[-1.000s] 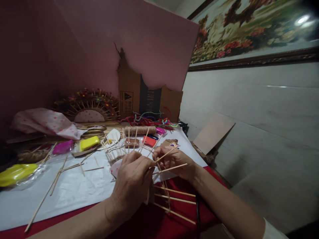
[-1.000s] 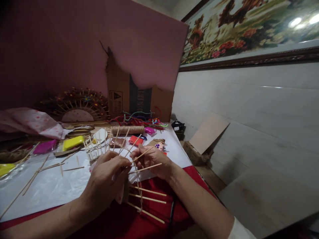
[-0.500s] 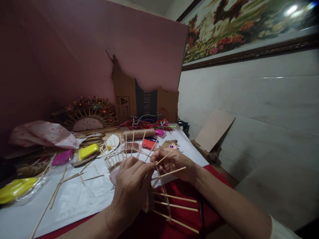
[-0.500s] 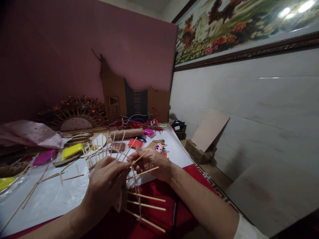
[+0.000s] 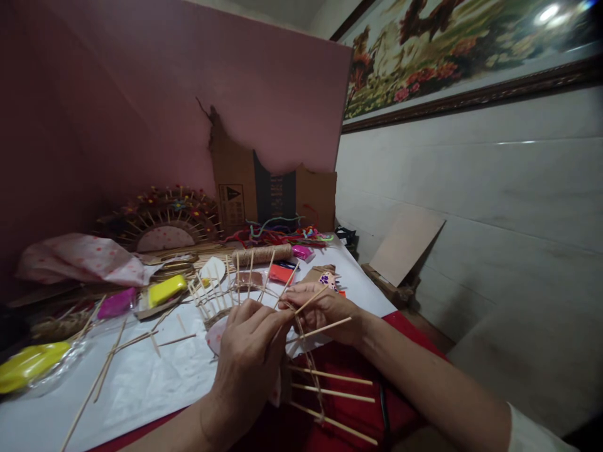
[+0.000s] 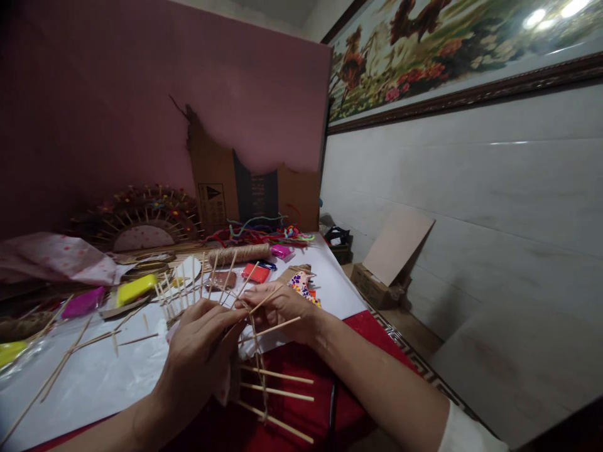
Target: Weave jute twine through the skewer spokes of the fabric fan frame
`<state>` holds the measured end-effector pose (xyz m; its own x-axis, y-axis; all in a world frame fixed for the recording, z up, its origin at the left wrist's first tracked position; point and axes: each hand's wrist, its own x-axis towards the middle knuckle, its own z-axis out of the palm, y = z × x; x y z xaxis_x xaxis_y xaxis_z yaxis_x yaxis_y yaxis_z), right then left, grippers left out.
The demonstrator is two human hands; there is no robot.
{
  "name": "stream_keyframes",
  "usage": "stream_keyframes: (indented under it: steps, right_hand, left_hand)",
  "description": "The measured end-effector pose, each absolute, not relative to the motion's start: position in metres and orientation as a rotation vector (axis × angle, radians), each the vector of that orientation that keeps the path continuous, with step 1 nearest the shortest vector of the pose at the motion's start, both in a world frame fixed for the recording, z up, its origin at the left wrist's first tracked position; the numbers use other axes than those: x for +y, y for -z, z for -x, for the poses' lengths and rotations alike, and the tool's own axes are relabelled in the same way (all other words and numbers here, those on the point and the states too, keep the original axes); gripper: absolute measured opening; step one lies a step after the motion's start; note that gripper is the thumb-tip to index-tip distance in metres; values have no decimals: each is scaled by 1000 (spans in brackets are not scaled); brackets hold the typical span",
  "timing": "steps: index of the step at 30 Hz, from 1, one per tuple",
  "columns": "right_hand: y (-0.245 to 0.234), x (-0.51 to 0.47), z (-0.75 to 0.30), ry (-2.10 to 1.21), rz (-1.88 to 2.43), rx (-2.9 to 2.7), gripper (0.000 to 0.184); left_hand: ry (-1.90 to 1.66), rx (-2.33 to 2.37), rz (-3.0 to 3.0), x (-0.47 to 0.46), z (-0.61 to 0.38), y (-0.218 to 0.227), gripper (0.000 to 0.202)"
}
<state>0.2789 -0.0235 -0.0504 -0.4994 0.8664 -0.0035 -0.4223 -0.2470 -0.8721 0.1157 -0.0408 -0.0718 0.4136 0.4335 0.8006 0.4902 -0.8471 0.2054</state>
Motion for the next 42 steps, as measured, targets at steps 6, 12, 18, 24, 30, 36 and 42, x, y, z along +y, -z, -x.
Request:
stream_keyframes:
  steps: [6, 12, 18, 24, 30, 36, 42]
  right_hand:
    - [47, -23, -278, -1878, 663, -1037, 16]
    - [43, -22, -280, -1871, 756, -1046, 21]
    - [43, -21, -280, -1850, 772, -1047, 20]
    - [45, -22, -284, -1806, 758, -1076, 20]
    - [40, -24, -301, -1656, 934, -1323, 21]
    - [32, -31, -315, -1615, 1010, -1571, 21]
    - [39, -30, -315, -1589, 993, -1637, 25]
  left_hand:
    - [1412, -850, 2589, -40, -115, 73, 13]
    - [1421, -852, 2615, -40, -117, 73, 14]
    - [1423, -832, 2620, -39, -115, 74, 15]
    - [1439, -826, 2613, -39, -115, 74, 14]
    - [1432, -822, 2628, -39, -113, 74, 16]
    - [1443, -838, 2598, -40, -113, 71, 15]
    - [1431, -828, 2611, -39, -113, 71, 17]
